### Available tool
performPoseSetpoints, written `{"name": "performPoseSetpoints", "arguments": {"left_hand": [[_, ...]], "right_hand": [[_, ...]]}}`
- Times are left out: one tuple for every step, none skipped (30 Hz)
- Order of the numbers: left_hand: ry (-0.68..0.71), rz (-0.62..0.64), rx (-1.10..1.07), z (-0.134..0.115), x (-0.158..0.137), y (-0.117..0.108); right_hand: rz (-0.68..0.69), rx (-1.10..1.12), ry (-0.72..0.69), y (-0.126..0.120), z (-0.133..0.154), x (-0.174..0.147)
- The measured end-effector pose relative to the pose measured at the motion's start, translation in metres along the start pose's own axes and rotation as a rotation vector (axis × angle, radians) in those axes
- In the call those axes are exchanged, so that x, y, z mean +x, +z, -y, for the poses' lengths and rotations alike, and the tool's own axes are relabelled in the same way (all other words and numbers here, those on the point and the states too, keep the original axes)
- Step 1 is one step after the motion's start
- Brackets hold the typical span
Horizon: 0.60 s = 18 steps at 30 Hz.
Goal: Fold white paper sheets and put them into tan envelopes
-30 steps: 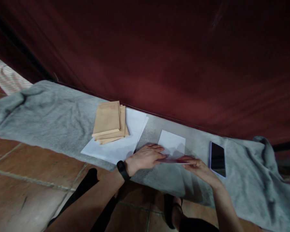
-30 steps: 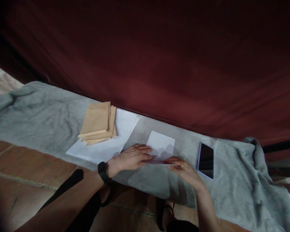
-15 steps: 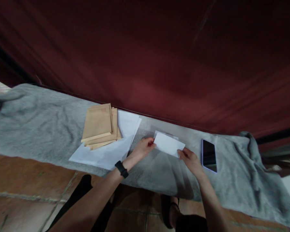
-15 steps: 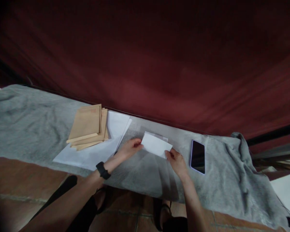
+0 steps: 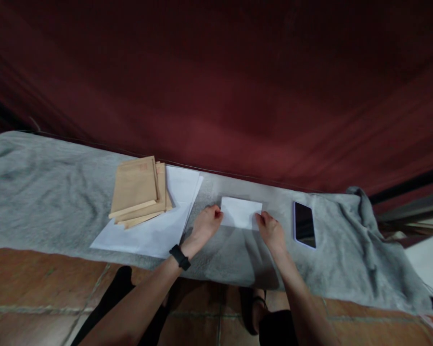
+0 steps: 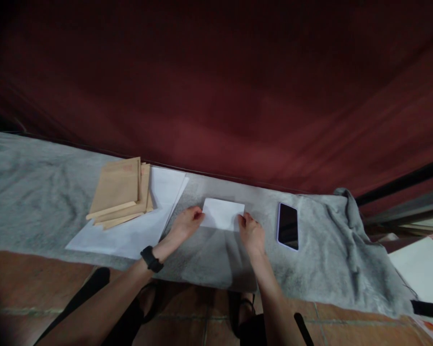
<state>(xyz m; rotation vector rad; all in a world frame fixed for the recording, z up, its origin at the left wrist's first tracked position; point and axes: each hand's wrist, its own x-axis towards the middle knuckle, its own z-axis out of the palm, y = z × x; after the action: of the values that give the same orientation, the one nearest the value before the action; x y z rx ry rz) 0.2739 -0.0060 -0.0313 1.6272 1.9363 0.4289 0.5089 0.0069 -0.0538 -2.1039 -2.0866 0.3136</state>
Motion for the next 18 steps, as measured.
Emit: {"name": "performPoseSetpoints", "arguments": {"left_hand": [[-0.009,0.0,0.013,-0.001,0.0,0.0],[-0.018,0.0,0.025,-0.002,0.0,-0.001],[-0.026,0.001,0.036,-0.003,0.0,-0.001],[-0.034,0.002,0.046,-0.004,0.0,-0.002],[-0.039,0.003,0.054,-0.005,0.0,-0.003],[-0.044,0.005,0.062,-0.007,0.0,-0.003],[-0.047,0.005,0.07,-0.008,0.0,-0.003],[-0.05,0.005,0.077,-0.008,0.0,-0.003],[-0.054,0.004,0.084,-0.009,0.0,-0.003],[-0.058,0.002,0.091,-0.01,0.001,-0.002],[-0.062,-0.001,0.099,-0.01,0.001,-0.002],[-0.064,-0.004,0.107,-0.01,0.002,-0.001],[-0.065,-0.007,0.115,-0.01,0.002,0.0],[-0.065,-0.011,0.123,-0.011,0.002,0.0],[-0.064,-0.017,0.133,-0.011,0.003,0.001],[-0.063,-0.022,0.142,-0.011,0.003,0.001],[-0.062,-0.026,0.152,-0.012,0.003,0.001],[-0.064,-0.031,0.162,-0.012,0.003,0.002]], "right_hand": [[0.0,-0.008,0.007,0.0,0.002,0.0],[-0.001,-0.012,0.012,0.0,0.004,-0.001],[-0.003,-0.022,0.017,0.0,0.006,-0.002],[-0.006,-0.038,0.023,0.0,0.007,-0.002],[-0.012,-0.058,0.03,0.0,0.009,-0.003],[-0.02,-0.078,0.037,0.0,0.01,-0.004],[-0.028,-0.096,0.043,0.001,0.01,-0.005],[-0.039,-0.112,0.048,0.002,0.011,-0.006],[-0.051,-0.124,0.05,0.004,0.011,-0.007],[-0.063,-0.13,0.049,0.005,0.011,-0.007],[-0.075,-0.136,0.042,0.007,0.011,-0.008],[-0.087,-0.144,0.034,0.009,0.01,-0.008],[-0.099,-0.151,0.027,0.011,0.01,-0.008],[-0.106,-0.154,0.023,0.012,0.01,-0.009],[-0.109,-0.151,0.022,0.012,0.01,-0.009],[-0.106,-0.142,0.025,0.013,0.01,-0.009],[-0.1,-0.128,0.03,0.012,0.01,-0.01],[-0.094,-0.114,0.034,0.012,0.011,-0.01]]}}
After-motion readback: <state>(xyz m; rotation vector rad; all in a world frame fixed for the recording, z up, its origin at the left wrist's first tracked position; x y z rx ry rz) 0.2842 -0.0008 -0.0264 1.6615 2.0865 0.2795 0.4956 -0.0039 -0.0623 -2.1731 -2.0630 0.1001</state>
